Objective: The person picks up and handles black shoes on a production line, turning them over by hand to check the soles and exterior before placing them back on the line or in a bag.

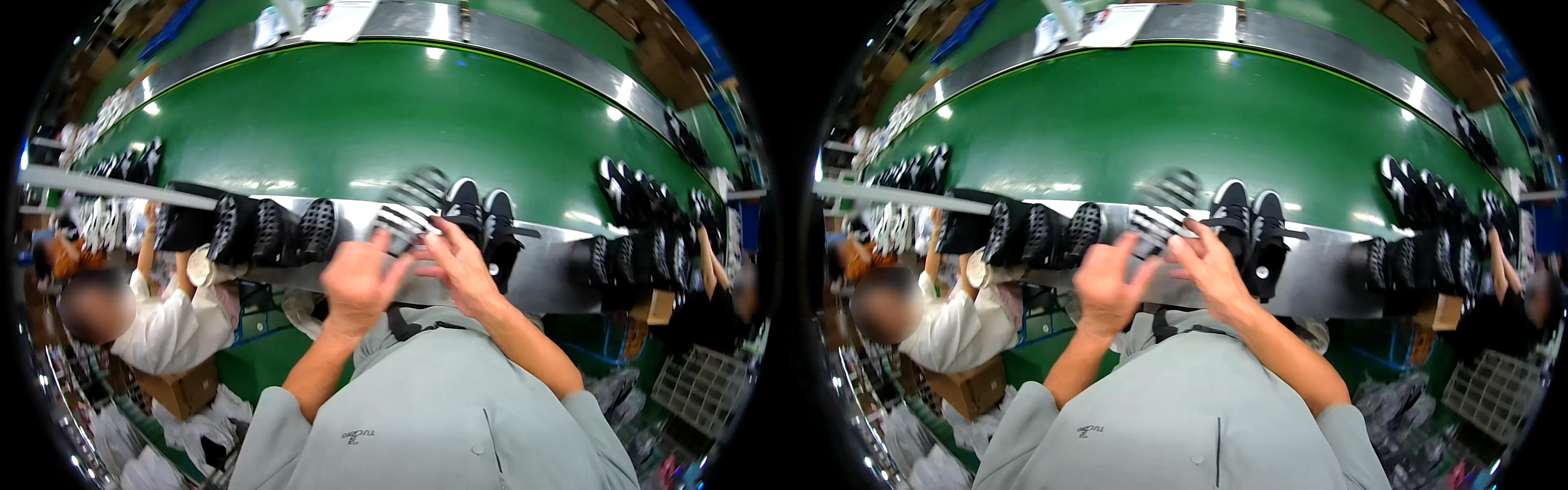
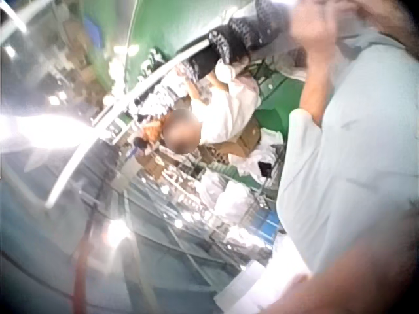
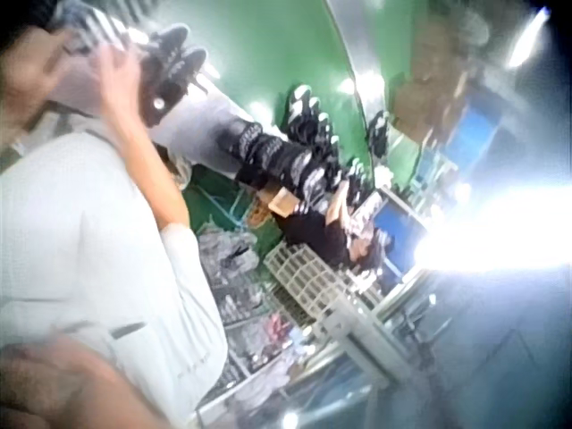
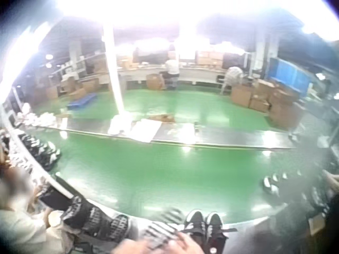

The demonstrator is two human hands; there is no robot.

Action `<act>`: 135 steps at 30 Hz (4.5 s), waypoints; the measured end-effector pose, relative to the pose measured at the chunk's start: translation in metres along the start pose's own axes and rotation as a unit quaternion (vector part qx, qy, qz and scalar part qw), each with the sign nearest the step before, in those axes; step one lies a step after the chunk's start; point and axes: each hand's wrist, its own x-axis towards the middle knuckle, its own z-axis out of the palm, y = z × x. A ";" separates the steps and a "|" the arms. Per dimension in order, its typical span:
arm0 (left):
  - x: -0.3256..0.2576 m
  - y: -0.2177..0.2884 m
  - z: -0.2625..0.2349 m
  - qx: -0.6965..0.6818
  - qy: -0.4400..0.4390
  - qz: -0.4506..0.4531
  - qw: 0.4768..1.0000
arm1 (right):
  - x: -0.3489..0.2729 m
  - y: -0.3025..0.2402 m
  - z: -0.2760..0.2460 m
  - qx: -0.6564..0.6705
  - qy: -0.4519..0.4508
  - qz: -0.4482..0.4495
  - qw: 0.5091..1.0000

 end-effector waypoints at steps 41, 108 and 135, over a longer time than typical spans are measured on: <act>0.037 -0.012 0.182 -0.302 -0.347 0.034 0.887 | 0.019 0.076 -0.075 -0.736 0.224 -0.144 0.622; -0.033 -0.023 0.124 -0.078 -0.167 0.028 0.982 | 0.045 0.097 -0.048 -0.329 0.221 0.083 0.915; 0.063 -0.029 0.045 -0.193 -0.428 -0.117 0.875 | -0.029 -0.043 -0.056 -0.310 0.027 -0.106 0.944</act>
